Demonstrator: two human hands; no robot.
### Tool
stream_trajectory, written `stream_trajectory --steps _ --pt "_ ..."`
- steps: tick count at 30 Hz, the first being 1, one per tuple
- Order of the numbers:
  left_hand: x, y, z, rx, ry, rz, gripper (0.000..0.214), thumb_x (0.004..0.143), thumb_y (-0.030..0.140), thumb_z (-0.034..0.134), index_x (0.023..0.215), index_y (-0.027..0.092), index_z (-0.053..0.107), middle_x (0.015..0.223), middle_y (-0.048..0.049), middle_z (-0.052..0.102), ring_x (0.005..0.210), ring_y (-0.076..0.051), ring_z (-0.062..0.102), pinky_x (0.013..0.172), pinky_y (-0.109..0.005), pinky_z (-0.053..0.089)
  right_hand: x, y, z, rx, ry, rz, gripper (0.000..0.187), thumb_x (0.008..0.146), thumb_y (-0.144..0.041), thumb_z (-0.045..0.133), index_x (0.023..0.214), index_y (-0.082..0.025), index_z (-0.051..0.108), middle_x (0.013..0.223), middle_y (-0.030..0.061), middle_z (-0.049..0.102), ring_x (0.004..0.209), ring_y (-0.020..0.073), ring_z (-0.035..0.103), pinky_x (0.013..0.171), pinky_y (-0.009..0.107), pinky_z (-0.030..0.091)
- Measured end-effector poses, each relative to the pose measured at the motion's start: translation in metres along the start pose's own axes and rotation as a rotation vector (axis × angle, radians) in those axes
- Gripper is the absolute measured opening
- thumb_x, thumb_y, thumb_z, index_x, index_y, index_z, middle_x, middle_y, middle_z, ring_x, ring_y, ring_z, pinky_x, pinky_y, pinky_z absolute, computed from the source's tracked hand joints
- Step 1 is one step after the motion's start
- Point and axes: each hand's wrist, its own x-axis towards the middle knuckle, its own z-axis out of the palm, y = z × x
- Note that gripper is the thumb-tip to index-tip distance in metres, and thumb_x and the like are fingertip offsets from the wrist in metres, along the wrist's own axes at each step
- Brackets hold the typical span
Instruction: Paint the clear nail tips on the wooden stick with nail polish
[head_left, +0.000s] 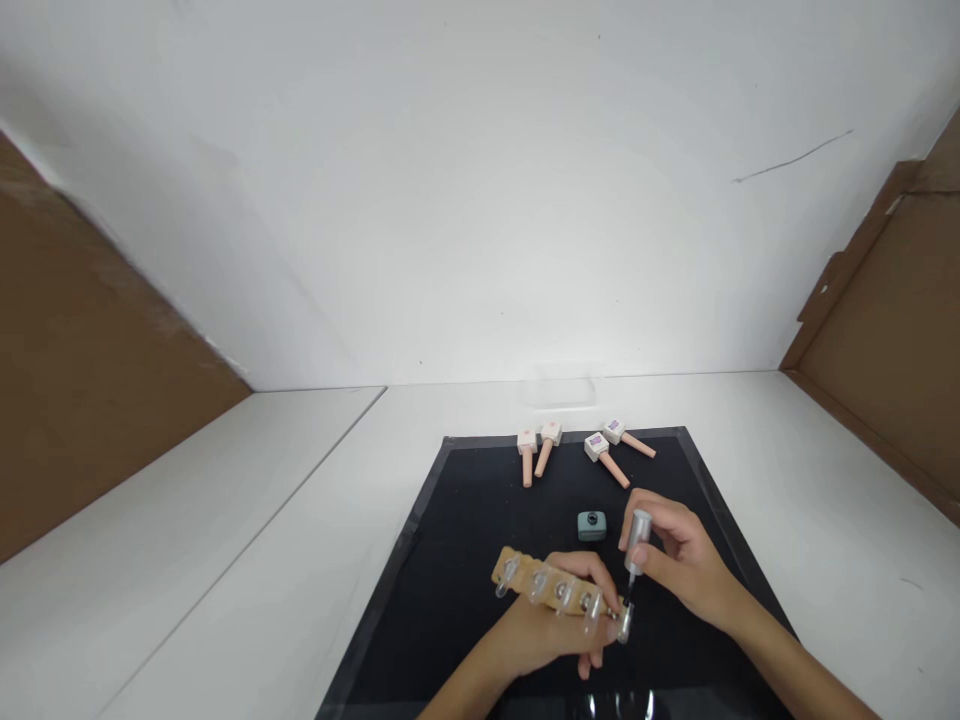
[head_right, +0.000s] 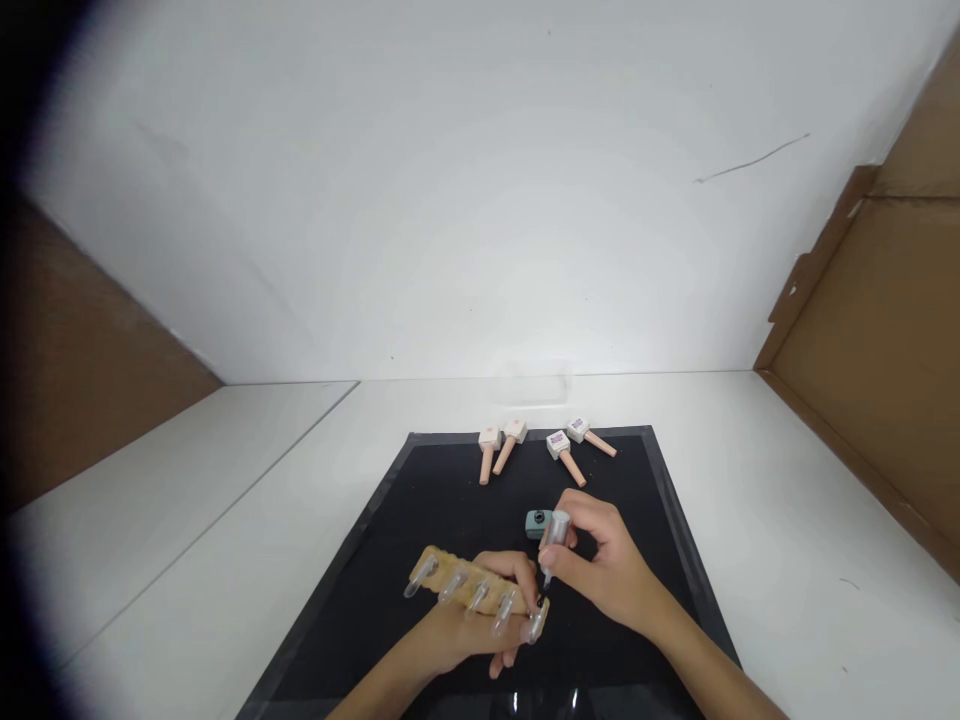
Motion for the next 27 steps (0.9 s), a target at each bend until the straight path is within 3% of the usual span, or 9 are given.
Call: stream_trajectory --steps 16,27 --pt "-0.0008 0.0006 -0.0008 -0.009 -0.016 0.012 0.035 0.052 0.032 0.084 0.063 0.011 0.058 0.048 0.003 0.058 0.035 -0.005 0.052 0.031 -0.012 0.042 0.0017 -0.0001 -0.0006 0.004 0.011 0.003 0.043 0.084 -0.054 0.051 0.065 -0.016 0.058 0.062 -0.0016 0.043 0.055 0.0123 0.042 0.05 0.025 0.033" --pt "-0.0005 0.001 -0.0001 0.003 0.002 0.0 0.039 0.049 0.036 0.084 0.062 0.011 0.057 0.046 0.0033 0.058 0.035 -0.005 0.052 0.031 -0.012 0.042 -0.0018 0.0029 0.0004 0.133 0.024 0.045 0.04 0.084 -0.053 0.053 0.067 -0.017 0.057 0.065 -0.001 0.046 0.056 0.0117 0.042 0.051 0.024 0.034"
